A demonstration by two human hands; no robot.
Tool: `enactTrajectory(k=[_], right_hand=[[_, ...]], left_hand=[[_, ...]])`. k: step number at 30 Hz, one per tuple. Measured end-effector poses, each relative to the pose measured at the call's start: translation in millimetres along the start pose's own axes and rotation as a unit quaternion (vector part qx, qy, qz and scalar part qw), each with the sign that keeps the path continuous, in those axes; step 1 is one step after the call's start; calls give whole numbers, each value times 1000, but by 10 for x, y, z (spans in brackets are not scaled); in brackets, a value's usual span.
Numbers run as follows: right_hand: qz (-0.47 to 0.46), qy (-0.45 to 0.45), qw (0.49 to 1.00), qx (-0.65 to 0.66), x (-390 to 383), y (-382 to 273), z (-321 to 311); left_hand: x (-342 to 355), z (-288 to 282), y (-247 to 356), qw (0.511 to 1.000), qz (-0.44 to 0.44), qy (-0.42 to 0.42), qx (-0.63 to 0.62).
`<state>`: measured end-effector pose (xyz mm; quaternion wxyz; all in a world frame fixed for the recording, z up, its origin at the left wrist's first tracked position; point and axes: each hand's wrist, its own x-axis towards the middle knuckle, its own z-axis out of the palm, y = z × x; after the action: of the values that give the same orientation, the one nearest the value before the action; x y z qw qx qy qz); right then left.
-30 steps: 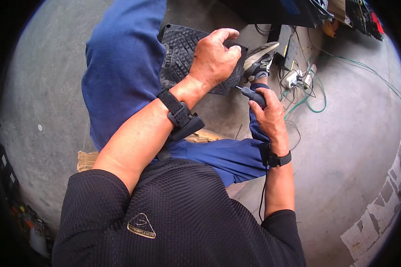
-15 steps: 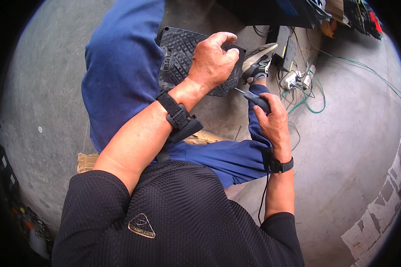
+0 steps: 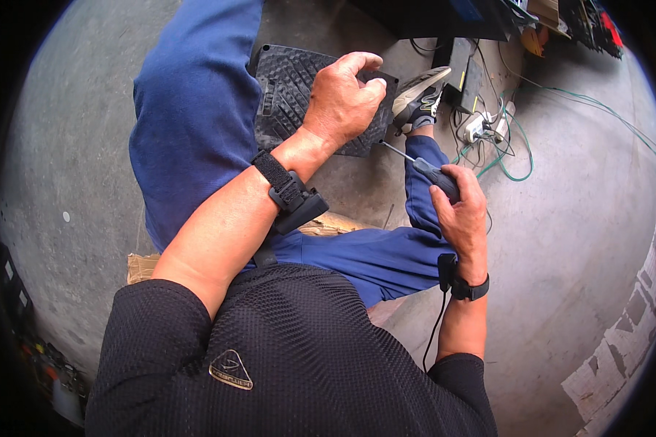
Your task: The person is using a screwdriver to open or repair a black textured plastic component while sitting on the floor.
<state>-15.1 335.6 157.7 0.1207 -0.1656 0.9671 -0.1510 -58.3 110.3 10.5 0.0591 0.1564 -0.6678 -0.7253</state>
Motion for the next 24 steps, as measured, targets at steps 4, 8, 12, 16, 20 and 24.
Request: enactTrajectory(k=[4, 8, 12, 16, 20, 24], right_hand=[[6, 4, 1000, -1, -13, -23, -29], [2, 3, 1000, -1, 7, -28, -16], [-4, -4, 1000, 8, 56, 16, 88], [-5, -17, 1000, 14, 161, 80, 291], [-23, -12, 999, -21, 214, 101, 474], [-25, 11, 999, -17, 181, 147, 577]], left_hand=[[1, -4, 2, 1000, -4, -3, 3], [-5, -3, -3, 1000, -9, -4, 1], [-1, -1, -7, 1000, -11, -7, 1], [-13, 8, -16, 1000, -4, -6, 4], [4, 8, -83, 1000, -9, -1, -10], [-14, 7, -56, 1000, -10, -8, 13]])
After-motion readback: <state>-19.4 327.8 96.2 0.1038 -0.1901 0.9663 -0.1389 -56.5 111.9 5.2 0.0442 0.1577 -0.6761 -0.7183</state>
